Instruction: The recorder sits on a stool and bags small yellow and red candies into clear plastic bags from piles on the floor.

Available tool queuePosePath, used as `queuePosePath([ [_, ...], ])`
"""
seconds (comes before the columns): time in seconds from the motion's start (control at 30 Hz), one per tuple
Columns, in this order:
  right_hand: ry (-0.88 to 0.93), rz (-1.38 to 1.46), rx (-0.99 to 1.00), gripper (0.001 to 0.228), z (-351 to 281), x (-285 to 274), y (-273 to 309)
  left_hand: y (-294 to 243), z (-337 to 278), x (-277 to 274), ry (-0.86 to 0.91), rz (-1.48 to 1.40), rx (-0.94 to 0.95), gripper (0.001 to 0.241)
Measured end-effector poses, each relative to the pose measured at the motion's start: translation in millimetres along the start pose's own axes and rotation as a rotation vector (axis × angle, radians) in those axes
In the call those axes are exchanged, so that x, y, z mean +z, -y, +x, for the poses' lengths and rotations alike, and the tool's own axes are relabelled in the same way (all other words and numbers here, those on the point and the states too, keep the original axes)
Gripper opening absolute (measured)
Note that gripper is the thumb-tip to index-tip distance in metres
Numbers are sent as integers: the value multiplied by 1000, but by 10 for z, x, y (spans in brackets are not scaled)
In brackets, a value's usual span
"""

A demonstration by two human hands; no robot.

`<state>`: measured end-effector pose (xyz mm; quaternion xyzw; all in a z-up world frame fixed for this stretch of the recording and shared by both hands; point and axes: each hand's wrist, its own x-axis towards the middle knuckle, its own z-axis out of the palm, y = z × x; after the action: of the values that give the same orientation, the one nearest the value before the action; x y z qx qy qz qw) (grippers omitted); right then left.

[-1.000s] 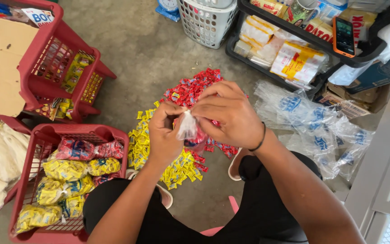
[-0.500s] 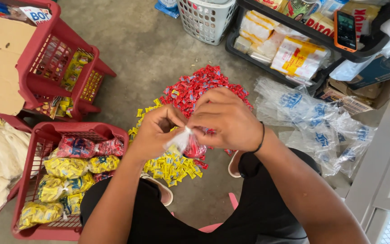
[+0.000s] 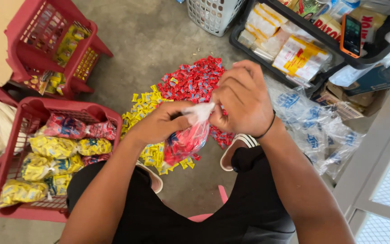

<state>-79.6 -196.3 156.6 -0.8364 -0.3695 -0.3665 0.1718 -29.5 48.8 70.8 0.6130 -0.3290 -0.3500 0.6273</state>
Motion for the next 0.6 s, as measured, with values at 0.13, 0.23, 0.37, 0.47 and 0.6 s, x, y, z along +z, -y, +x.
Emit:
queuePosePath([
  [0.13, -17, -8, 51, 22, -70, 100, -43, 64, 3, 39, -34, -34, -70, 32],
  [0.23, -21, 25, 82, 22, -69, 152, -58, 182, -46, -39, -17, -56, -98, 26],
  [0.37, -17, 47, 81, 22, -88, 224, -129, 241, -113, -65, -19, -320, -189, 49],
  [0.47, -7, 17, 75, 22, -101, 233, -161, 224, -192, -62, -18, -340, -160, 79],
  [0.6, -17, 21, 146, 22, -145, 233, -154, 153, -220, -19, -36, -457, -164, 85],
])
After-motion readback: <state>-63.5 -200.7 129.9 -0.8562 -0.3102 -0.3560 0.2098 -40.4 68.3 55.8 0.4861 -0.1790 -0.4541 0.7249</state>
